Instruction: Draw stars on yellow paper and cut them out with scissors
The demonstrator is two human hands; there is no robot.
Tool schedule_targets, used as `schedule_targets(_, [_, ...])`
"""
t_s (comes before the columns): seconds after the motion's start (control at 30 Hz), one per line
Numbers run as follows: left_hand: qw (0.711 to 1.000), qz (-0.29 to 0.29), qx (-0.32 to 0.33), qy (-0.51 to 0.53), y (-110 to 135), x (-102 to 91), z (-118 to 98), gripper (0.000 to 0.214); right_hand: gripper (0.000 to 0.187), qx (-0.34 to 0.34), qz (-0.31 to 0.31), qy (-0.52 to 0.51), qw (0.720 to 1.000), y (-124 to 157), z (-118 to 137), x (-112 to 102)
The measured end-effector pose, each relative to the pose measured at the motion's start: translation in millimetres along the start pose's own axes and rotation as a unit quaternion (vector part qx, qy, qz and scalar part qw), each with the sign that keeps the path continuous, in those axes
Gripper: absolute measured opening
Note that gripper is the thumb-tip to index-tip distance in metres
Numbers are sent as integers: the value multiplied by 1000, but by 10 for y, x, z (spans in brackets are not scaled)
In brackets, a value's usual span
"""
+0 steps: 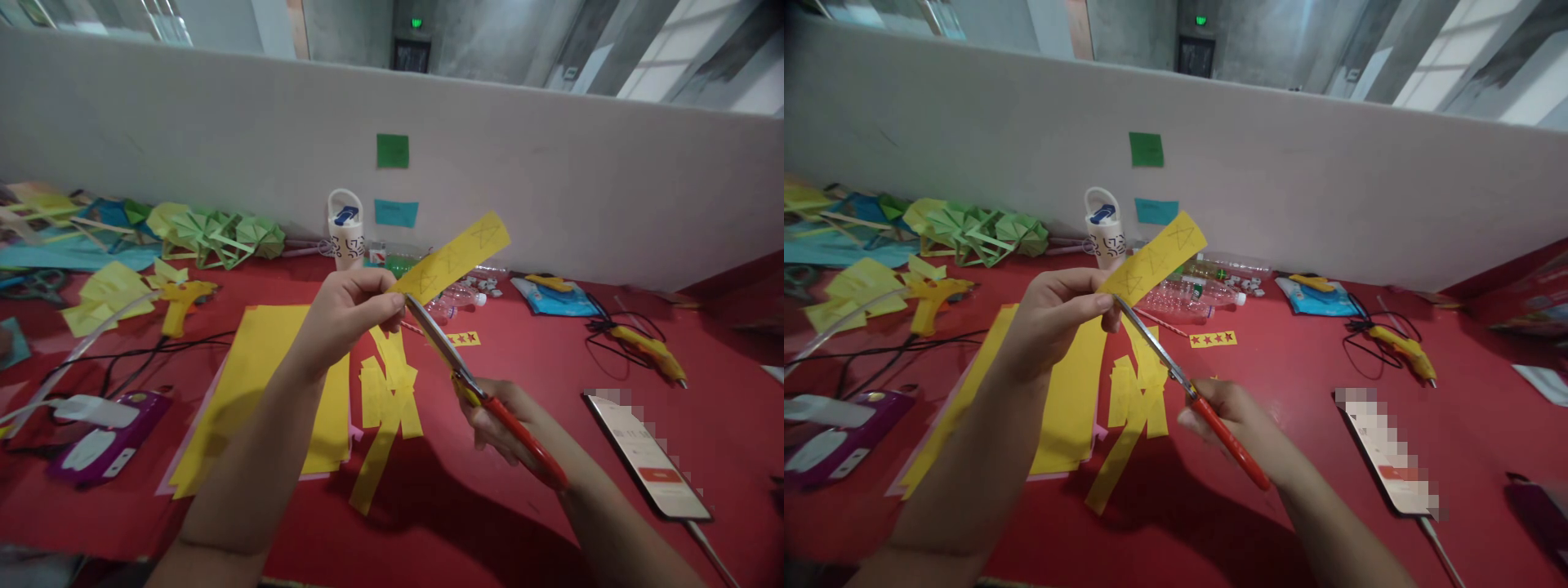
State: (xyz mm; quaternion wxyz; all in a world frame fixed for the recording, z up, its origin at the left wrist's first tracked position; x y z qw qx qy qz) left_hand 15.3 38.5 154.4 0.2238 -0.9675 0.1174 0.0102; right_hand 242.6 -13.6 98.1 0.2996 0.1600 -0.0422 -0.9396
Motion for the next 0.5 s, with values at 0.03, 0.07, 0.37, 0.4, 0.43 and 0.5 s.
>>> schedule_targets(0.03, [1000,-1,2,0,0,1,-3,18,51,-3,1,1,1000,-1,-1,0])
schedule_targets(0.07, [1000,-1,4,-3,0,4,-5,18,50,-3,0,2,1000,-1,0,1])
schedule_targets(0.37, [999,-16,40,-24,26,47,1,26,55,-24,-6,5,1000,5,-20,11])
schedule_targets(0.4, [999,-15,42,-21,27,56,4,26,55,-31,-7,5,999,-4,-40,14])
schedule_targets(0.43, [999,-15,42,-17,26,67,7,25,56,-39,-7,3,999,-16,-62,19])
schedule_targets(0.5, [999,-11,42,-7,25,92,14,24,55,-54,-4,-4,999,-46,-112,29])
Point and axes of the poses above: each hand's wrist, its own y-axis away from the middle knuckle, its own x-axis out of the palm, z = x × y, the point moved 1 cm from there along -y, towards the middle knuckle, and after that the axes turned 2 degrees about z, right-handed, at the moved point
